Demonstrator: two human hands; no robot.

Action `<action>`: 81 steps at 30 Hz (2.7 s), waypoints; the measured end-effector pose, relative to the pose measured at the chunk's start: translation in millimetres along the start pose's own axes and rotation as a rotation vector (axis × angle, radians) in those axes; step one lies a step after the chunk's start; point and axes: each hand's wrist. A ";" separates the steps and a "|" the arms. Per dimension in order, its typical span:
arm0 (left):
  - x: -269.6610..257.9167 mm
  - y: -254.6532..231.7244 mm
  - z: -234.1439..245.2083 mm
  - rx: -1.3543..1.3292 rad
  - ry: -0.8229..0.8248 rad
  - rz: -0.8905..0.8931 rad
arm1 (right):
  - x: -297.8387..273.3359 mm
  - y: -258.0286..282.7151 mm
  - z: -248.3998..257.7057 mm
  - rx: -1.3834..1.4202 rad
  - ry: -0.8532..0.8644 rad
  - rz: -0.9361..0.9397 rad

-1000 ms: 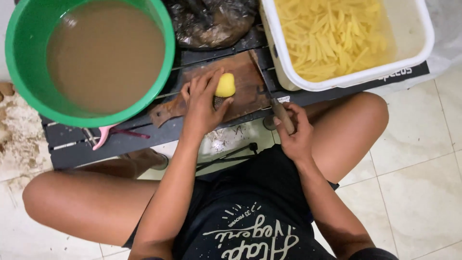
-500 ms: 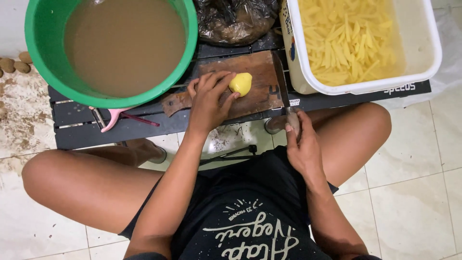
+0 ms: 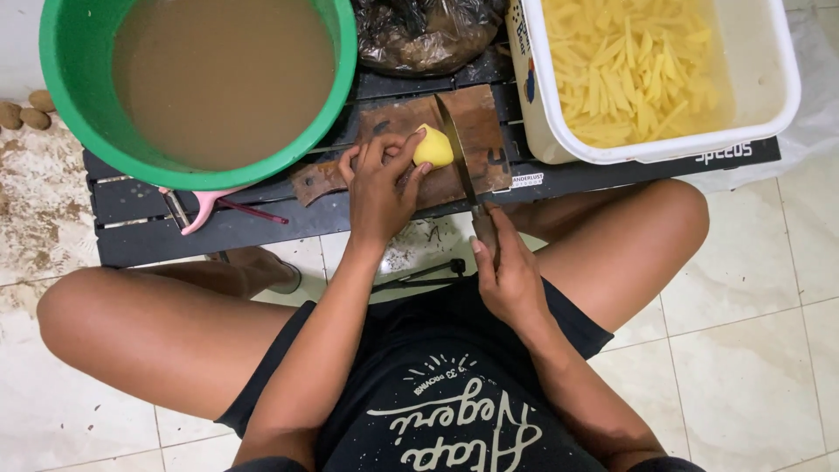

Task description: Slicing peeled potatoes into thin strips for french fries on a wooden cutting board.

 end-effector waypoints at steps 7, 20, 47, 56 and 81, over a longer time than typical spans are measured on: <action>2.7 -3.9 -0.2 -0.005 -0.024 0.010 | -0.3 12.4 12.2 0.034 0.092 -0.129; 3.0 -4.3 2.0 -0.040 -0.071 -0.002 | 0.6 41.2 0.5 0.073 0.068 -0.001; 0.4 -2.6 0.5 -0.049 -0.077 -0.028 | -31.4 48.9 15.5 -0.120 0.050 -0.002; 3.8 -3.6 5.2 -0.066 -0.061 -0.020 | -29.5 47.9 9.1 -0.189 0.059 -0.012; 0.5 -0.8 -0.3 -0.020 -0.114 -0.028 | -29.1 11.9 -0.4 -0.111 0.135 -0.078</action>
Point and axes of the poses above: each hand's wrist, its own x-axis towards the middle knuckle, its own z-axis out of the back of the hand, y = z × x, and after that the axes turned 11 degrees about -z, right-handed
